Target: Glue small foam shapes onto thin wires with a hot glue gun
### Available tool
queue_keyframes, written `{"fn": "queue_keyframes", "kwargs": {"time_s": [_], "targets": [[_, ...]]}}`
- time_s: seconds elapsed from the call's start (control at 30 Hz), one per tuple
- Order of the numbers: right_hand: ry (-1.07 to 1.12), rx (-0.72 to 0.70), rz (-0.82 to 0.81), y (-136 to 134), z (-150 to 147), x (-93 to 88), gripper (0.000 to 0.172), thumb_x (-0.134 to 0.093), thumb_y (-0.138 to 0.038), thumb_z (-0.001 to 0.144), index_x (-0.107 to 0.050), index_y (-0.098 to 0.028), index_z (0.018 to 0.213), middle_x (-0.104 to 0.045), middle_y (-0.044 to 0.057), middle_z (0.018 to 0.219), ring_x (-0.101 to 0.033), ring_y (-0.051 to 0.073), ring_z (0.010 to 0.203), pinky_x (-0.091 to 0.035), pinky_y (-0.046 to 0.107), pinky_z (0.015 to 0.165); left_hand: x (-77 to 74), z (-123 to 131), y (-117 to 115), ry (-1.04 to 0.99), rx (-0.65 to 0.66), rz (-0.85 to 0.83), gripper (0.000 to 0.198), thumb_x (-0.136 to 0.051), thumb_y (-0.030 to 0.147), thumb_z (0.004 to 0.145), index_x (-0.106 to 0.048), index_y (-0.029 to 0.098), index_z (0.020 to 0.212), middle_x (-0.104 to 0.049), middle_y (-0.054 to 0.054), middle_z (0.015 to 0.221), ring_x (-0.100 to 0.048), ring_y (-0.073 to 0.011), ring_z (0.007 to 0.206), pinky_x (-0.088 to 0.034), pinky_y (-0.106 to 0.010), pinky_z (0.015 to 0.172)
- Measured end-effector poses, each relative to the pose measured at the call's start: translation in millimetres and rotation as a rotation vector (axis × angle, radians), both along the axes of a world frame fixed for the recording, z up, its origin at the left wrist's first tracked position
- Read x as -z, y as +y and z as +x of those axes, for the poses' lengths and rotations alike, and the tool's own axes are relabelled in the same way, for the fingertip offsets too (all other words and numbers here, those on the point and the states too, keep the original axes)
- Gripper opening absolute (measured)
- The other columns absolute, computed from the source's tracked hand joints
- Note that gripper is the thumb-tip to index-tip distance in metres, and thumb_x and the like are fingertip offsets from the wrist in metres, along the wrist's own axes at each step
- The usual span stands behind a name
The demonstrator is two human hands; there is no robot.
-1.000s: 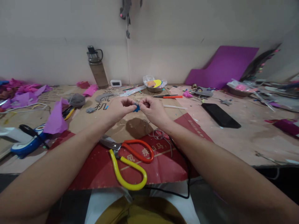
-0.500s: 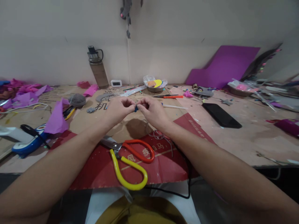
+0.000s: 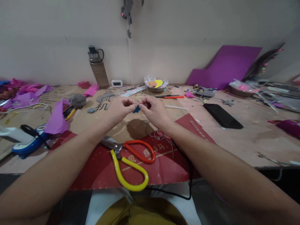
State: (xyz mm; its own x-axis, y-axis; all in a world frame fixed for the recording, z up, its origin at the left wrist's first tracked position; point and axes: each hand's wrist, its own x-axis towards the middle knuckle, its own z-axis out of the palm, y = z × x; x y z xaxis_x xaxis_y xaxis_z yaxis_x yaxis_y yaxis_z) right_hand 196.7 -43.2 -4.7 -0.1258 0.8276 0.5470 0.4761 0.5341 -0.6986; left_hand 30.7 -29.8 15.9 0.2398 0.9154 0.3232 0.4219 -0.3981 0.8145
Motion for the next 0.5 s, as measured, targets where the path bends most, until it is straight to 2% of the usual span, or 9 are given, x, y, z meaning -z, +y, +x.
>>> {"fn": "queue_keyframes", "kwargs": {"time_s": [0.27,0.4,0.5], "targets": [[-0.011,0.026,-0.065,1.8,3.2,-2.9,0.006,-0.052,-0.018,0.08,-0.054,-0.019,0.075,-0.054,-0.002,0.068,-0.045,0.012,0.061,-0.035,0.026,0.061,-3.5,-5.1,2.0,-0.015,0.05,-0.084,0.027,-0.066,0.041,0.076,-0.074,0.017,0.081,-0.066,-0.003,0.067,-0.052,-0.0121,0.057,-0.036,-0.025,0.052],[-0.065,0.041,-0.048,2.2,2.8,-1.8,0.006,-0.052,-0.018,0.08,-0.055,-0.019,0.075,-0.055,-0.001,0.069,-0.048,0.013,0.064,-0.035,0.026,0.062,-5.1,-4.3,1.3,0.081,0.051,0.028,0.021,-0.069,0.033,0.072,-0.077,0.018,0.083,-0.073,-0.005,0.076,-0.059,-0.0146,0.067,-0.042,-0.026,0.062],[-0.105,0.057,-0.035,0.6,1.3,-1.8,0.005,-0.053,-0.019,0.081,-0.056,-0.019,0.077,-0.056,0.0,0.07,-0.049,0.014,0.067,-0.036,0.026,0.063,-6.0,-3.4,0.0,0.188,0.025,0.096,0.02,-0.068,0.031,0.072,-0.078,0.017,0.082,-0.074,-0.005,0.076,-0.06,-0.0156,0.069,-0.043,-0.027,0.064]]}}
